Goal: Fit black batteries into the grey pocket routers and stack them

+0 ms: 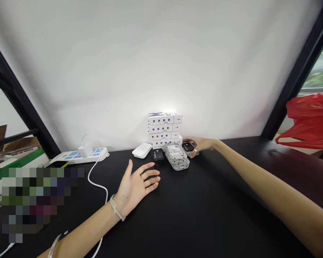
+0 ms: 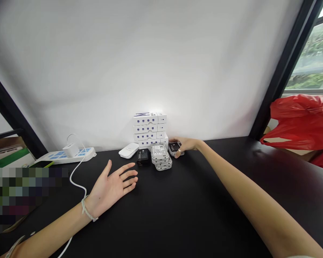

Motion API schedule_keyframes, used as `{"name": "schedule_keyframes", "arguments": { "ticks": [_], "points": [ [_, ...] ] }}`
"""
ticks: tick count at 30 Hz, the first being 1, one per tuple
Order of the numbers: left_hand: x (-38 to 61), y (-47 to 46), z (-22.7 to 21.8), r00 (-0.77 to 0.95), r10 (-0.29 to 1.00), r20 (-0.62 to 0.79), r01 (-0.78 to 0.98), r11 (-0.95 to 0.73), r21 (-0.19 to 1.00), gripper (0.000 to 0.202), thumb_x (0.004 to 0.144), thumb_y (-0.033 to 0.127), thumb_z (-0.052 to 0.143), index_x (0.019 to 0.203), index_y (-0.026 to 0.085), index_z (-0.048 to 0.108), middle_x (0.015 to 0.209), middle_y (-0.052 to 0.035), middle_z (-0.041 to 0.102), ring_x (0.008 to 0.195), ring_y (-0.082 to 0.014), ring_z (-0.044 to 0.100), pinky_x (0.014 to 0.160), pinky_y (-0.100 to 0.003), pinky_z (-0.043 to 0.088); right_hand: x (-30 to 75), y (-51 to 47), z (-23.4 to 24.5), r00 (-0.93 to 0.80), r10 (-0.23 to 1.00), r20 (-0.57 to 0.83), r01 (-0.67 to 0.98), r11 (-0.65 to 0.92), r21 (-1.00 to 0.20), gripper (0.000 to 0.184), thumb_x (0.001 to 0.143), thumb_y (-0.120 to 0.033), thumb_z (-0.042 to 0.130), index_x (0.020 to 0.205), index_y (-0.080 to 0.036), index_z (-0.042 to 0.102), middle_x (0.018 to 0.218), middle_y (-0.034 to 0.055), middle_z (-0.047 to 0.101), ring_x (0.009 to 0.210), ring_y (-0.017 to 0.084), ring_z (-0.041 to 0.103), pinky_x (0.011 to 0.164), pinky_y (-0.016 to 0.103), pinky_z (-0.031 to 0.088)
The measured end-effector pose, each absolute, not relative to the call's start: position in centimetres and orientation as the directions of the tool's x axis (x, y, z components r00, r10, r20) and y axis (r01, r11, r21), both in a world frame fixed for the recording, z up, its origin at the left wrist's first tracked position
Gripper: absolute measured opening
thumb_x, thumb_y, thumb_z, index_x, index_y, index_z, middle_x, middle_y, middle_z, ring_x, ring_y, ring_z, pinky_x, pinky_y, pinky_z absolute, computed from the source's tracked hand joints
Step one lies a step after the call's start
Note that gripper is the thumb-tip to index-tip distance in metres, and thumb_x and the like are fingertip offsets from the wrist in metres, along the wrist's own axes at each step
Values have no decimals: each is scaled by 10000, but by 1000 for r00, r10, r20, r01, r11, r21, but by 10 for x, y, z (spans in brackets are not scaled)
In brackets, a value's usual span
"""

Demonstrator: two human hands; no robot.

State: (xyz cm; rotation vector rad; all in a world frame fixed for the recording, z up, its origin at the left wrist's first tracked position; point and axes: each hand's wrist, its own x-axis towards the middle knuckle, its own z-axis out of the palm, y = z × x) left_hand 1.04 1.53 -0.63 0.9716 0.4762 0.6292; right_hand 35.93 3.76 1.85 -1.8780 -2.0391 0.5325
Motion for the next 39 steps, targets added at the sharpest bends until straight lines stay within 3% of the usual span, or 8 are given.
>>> {"name": "schedule_keyframes", "arguments": {
  "ticks": [5,8,11,13,19,31,36,39],
  "points": [
    [10,15,-6,724,682,-104,-274,422,864,614,709,657,339,1065,202,547,912,-55,587,834,-142,581,751,-226,507,355,25,46,-20,999,47,894,39,-447,973,487,-496,708,1337,-209,332,1332,63,257,1210,205,346,1030,333,389],
    [10,15,-6,721,684,-112,-274,429,861,624,707,659,341,1071,194,544,910,-62,587,836,-143,584,741,-220,515,343,8,77,37,988,149,897,33,-441,781,623,-595,583,1268,-194,403,1296,64,310,1197,187,358,1045,354,361],
    [11,15,-6,718,685,-121,-274,439,856,632,705,659,344,1074,187,542,902,-66,586,831,-143,587,726,-213,522,319,-4,96,-125,986,107,886,159,-435,708,688,-612,522,1273,-235,392,1262,41,359,1142,127,418,1003,275,408],
    [11,16,-6,718,685,-125,-275,444,853,633,705,658,347,1076,182,540,898,-66,585,823,-141,589,720,-210,525,299,-6,97,-231,973,1,902,214,-376,788,642,-582,589,1318,-265,337,1287,27,331,1152,131,415,990,254,419],
    [11,16,-6,725,678,-119,-282,451,847,647,699,663,364,1089,175,532,885,-65,586,809,-138,591,720,-210,524,264,2,79,-111,982,-151,992,99,-81,1123,529,-582,660,1433,-178,130,1359,72,201,1254,231,293,1092,351,314],
    [9,16,-9,725,676,-129,-280,461,842,635,701,657,388,1078,167,538,881,-66,601,811,-136,596,755,-230,507,278,2,80,-181,981,-66,974,169,-151,1250,454,-604,689,1419,-182,18,1273,131,285,1170,219,381,922,256,428],
    [11,15,-9,693,706,-146,-261,435,862,512,735,538,490,1074,158,534,982,-82,609,949,-165,599,924,-267,469,239,-21,93,-317,935,157,930,339,-142,1129,493,-620,671,1391,-198,132,1296,91,263,1209,203,321,996,278,382],
    [12,12,-6,720,682,-128,-257,433,864,581,735,594,415,1125,171,495,1116,-109,584,1051,-224,573,1109,-411,347,199,-27,77,-434,880,190,885,456,-90,1056,502,-647,654,1359,-201,229,1275,76,285,1160,199,330,973,301,384]
  ]
}}
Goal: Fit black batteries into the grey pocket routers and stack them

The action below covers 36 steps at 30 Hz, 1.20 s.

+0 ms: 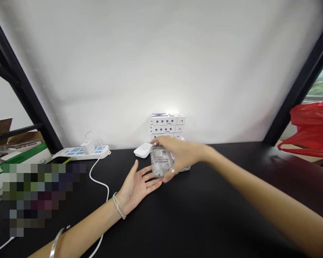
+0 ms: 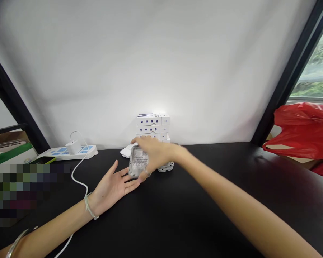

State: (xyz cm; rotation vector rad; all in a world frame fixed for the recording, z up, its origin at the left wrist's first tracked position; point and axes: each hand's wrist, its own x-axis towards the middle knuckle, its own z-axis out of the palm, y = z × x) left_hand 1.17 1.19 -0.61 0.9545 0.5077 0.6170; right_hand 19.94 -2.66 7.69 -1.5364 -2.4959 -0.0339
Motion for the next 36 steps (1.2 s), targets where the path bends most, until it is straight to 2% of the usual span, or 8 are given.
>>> {"name": "schedule_keyframes", "arguments": {
  "ticks": [4,9,12,16,22,26,31,36],
  "points": [
    [11,10,-5,703,699,-131,-246,413,877,571,754,587,346,1139,190,488,1124,-114,589,1014,-253,590,1125,-559,286,171,-15,46,-448,883,142,880,463,-104,940,548,-692,610,1307,-213,327,1191,72,380,1042,180,379,932,336,374],
    [10,15,-10,670,729,-141,-341,471,814,540,773,552,333,1151,197,484,1164,-111,567,1066,-234,578,1074,-451,398,191,12,30,-276,906,321,943,320,-93,554,875,-563,267,1174,-153,489,1115,104,429,1059,181,362,987,510,195],
    [10,16,-11,657,737,-159,-351,486,801,599,763,577,321,1161,160,482,1167,-139,561,1080,-237,571,1032,-413,436,206,22,24,-269,909,320,960,281,8,459,845,-512,391,1073,-163,581,1152,105,393,1134,252,260,955,550,166],
    [11,16,-9,659,734,-163,-345,487,802,622,759,589,303,1196,171,449,1192,-142,548,1080,-243,572,1008,-401,446,214,26,22,-312,915,255,946,324,-4,370,779,-467,516,984,-175,615,1171,88,381,1146,255,227,956,544,164],
    [10,17,-9,676,722,-151,-334,482,810,628,750,604,313,1174,169,470,1198,-147,544,1089,-248,567,1002,-389,436,219,26,25,-323,924,203,935,345,-81,445,718,-565,544,928,-172,558,986,58,490,1056,193,331,930,479,249],
    [11,18,-11,668,729,-152,-344,483,805,621,748,603,316,1152,162,484,1165,-145,561,1050,-251,586,1013,-413,427,219,28,26,-222,895,386,928,315,-198,675,594,-583,633,1095,-159,477,1080,76,451,1035,166,383,987,446,218],
    [10,15,-12,677,725,-126,-350,467,812,641,728,632,330,1136,166,492,1146,-145,566,1053,-264,582,1081,-484,373,198,14,35,-179,796,578,890,381,-250,816,633,-655,564,1272,-185,372,1197,99,372,1085,159,384,1035,405,205],
    [8,10,-7,699,713,-60,-317,383,868,645,693,683,331,1157,261,482,1128,-115,585,1060,-302,570,1044,-625,345,170,2,26,-321,814,485,862,463,-205,708,625,-568,625,1229,-241,451,1205,68,347,1096,160,362,1032,435,216]
  ]
}}
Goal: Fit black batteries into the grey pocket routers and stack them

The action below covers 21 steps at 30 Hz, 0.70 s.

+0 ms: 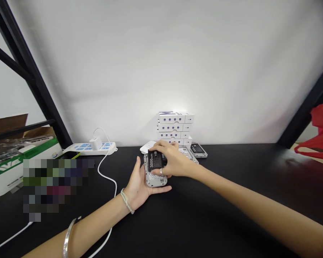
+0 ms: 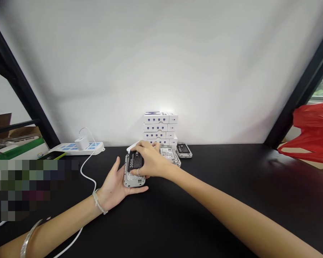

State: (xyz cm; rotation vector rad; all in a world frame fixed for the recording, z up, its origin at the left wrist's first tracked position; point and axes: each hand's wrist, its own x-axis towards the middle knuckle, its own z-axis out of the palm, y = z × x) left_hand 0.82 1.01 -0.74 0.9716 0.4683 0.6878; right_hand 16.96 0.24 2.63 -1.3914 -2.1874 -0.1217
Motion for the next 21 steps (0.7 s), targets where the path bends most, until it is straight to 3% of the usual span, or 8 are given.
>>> {"name": "schedule_keyframes", "arguments": {
  "ticks": [6,10,12,16,18,21],
  "points": [
    [8,13,-10,704,708,-51,-305,366,879,659,673,708,329,1146,280,495,1134,-101,586,1043,-287,582,1049,-594,364,168,6,17,-377,847,374,776,509,-372,794,579,-573,672,1260,-263,407,1229,43,321,1141,130,347,1041,353,327],
    [8,13,-10,693,718,-64,-315,382,869,654,670,707,351,1163,294,473,1150,-97,575,1027,-282,590,1033,-604,384,169,5,17,-362,878,313,724,476,-499,680,654,-621,577,1229,-285,442,1273,34,250,1145,122,343,899,245,454],
    [8,12,-10,683,727,-66,-331,388,860,634,684,692,343,1149,287,486,1169,-92,567,1054,-272,575,1045,-608,376,168,1,19,-372,890,262,761,454,-464,678,661,-640,556,1239,-303,445,1309,21,189,1195,160,291,908,260,451],
    [9,11,-10,684,727,-57,-338,385,859,566,719,648,333,1139,304,494,1202,-70,557,1083,-262,558,1086,-648,301,165,-7,23,-424,896,134,862,444,-245,943,556,-628,649,1367,-286,310,1349,41,101,1227,272,177,1008,420,343],
    [10,11,-10,687,724,-57,-334,385,860,512,733,618,369,1131,323,496,1212,-52,554,1086,-256,558,1102,-643,281,163,-9,22,-429,896,116,878,444,-181,984,551,-618,657,1385,-245,292,1341,64,122,1212,275,181,1032,460,286],
    [10,10,-10,693,718,-56,-328,384,863,524,719,643,365,1108,324,512,1241,-37,533,1127,-266,531,1116,-636,263,163,-8,22,-447,875,188,859,478,-183,984,551,-587,669,1379,-210,295,1298,89,196,1188,222,234,1047,407,295]
  ]
}}
